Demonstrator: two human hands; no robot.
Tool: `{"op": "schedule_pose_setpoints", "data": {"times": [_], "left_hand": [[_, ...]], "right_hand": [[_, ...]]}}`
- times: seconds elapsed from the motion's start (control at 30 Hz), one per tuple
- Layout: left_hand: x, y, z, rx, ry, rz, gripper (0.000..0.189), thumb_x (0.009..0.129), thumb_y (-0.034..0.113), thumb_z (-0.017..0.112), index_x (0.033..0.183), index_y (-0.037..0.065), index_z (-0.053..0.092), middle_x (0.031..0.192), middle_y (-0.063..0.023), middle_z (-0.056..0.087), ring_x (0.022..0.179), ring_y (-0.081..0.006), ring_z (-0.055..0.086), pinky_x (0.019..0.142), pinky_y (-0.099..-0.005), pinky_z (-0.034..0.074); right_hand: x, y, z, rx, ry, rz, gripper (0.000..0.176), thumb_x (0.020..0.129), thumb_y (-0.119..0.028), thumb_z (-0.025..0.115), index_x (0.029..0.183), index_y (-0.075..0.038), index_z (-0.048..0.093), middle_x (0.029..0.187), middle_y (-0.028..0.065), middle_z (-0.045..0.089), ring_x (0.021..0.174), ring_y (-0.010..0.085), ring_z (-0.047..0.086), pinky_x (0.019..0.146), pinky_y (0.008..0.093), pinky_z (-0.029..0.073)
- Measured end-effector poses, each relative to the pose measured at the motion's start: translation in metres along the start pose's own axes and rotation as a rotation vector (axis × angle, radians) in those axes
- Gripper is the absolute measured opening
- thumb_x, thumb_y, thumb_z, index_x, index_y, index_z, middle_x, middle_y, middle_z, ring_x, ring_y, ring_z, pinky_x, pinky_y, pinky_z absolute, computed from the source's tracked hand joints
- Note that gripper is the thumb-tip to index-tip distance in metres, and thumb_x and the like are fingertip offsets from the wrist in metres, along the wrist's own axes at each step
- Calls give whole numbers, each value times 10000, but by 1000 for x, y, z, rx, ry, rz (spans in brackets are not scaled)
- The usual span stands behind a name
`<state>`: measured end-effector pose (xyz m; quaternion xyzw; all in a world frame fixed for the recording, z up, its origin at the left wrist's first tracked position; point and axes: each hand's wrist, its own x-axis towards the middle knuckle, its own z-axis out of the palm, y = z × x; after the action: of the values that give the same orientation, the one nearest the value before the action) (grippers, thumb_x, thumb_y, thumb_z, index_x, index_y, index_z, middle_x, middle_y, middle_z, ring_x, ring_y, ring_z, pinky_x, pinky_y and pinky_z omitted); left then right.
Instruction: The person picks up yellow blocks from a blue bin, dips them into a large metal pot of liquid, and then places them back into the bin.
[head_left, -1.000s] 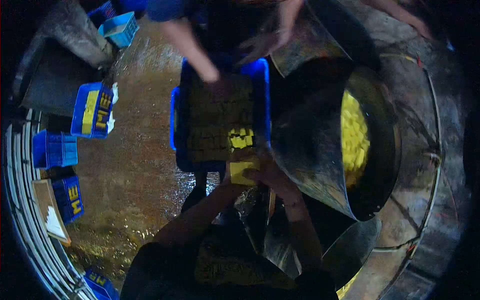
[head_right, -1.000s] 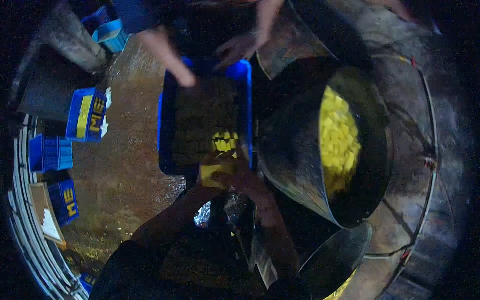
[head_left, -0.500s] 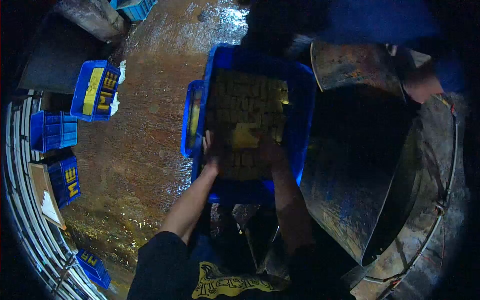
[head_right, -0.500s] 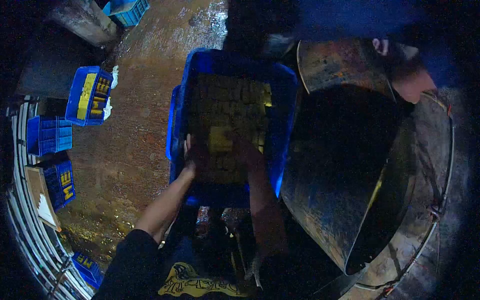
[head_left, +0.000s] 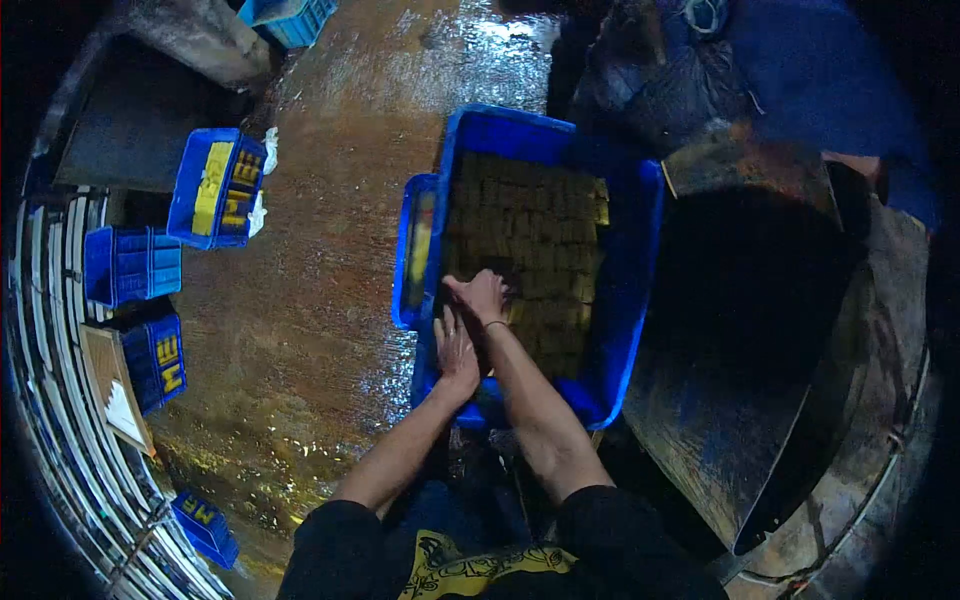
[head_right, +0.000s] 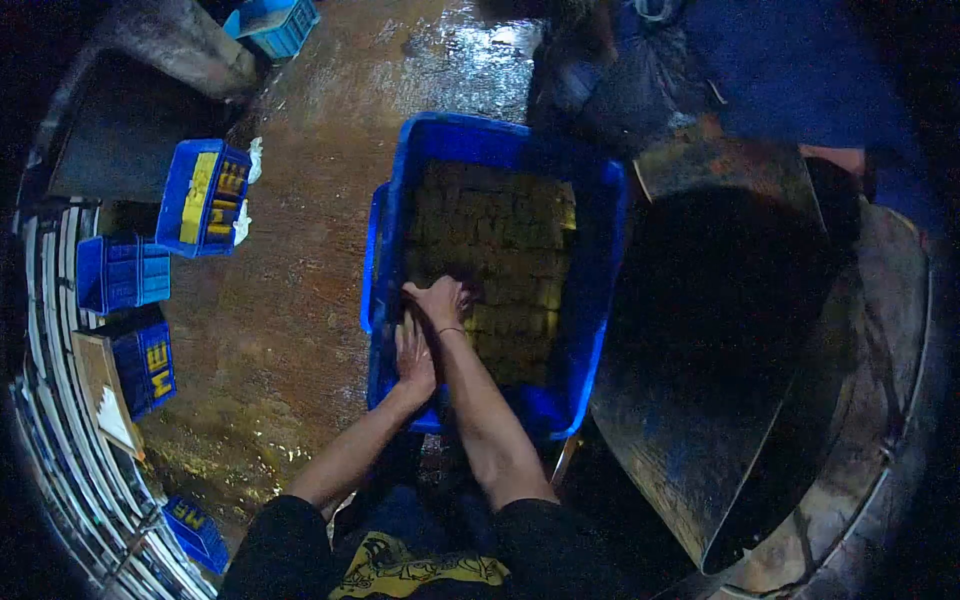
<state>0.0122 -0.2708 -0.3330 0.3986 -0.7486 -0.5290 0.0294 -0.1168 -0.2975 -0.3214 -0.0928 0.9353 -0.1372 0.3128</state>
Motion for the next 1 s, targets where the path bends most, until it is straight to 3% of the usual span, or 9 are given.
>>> {"op": "schedule_pose_setpoints", "data": {"times": [0.07,0.13,0.17,0.4,0.5,0.57,0.8,0.9,1.0], "left_hand": [[-2,41,-13,959,-79,189,557,773,191,534,1249,-55,382,1366,-223,226,1289,-361,176,1046,-489,173],[1,60,-19,747,-6,225,739,713,243,611,1307,-42,277,1376,-225,205,1281,-393,182,1051,-467,175],[7,42,-10,666,-23,214,769,713,270,611,1313,-50,253,1384,-233,188,1281,-400,181,1050,-471,173],[56,23,10,890,-376,-44,737,744,322,565,1328,-9,259,1402,-249,151,1294,-353,202,1041,-443,206],[18,61,52,355,91,489,693,740,282,580,1295,-28,304,1389,-243,188,1281,-368,203,1047,-428,177],[-61,184,69,324,249,831,440,712,186,650,1071,-28,514,1090,-166,512,1002,-307,492,908,-411,378],[-408,413,157,-603,-729,1160,287,818,25,515,1092,-23,444,1109,-146,486,975,-201,491,843,-290,416],[-521,421,212,-512,-1360,1379,276,753,26,608,1015,8,520,1012,-135,535,909,-201,530,792,-304,429],[-615,344,282,-77,-1898,1078,299,787,121,607,1038,9,489,991,-137,549,948,-225,543,815,-319,426]], "right_hand": [[-9,17,-34,37,-80,41,799,617,-556,689,1126,33,512,1097,268,511,1091,364,458,861,444,402],[-28,59,-62,390,133,-320,780,665,-530,669,1182,15,457,1055,248,543,1035,358,500,863,425,406],[-44,78,-79,743,-130,-235,701,718,-448,660,1199,10,438,1037,209,570,1001,312,541,860,385,420],[-230,185,-189,925,62,91,542,759,-296,665,1174,-3,474,1042,137,585,1010,191,549,843,311,444],[-318,235,-209,1152,94,-33,419,792,-187,637,1140,-4,495,1053,117,571,998,181,549,879,293,437],[-384,264,-231,1200,215,-94,363,804,-101,620,1131,-3,495,1088,110,550,1008,179,544,895,301,439],[-637,437,-274,1304,1159,-41,450,771,-255,648,1091,16,483,1030,111,569,988,205,542,861,325,438],[-694,524,-243,1281,1123,244,419,769,-221,639,1084,6,481,1044,112,567,964,207,554,858,326,434],[-694,641,-128,803,904,219,372,780,-209,602,1076,-7,503,1005,83,588,915,190,572,814,327,447]]}}
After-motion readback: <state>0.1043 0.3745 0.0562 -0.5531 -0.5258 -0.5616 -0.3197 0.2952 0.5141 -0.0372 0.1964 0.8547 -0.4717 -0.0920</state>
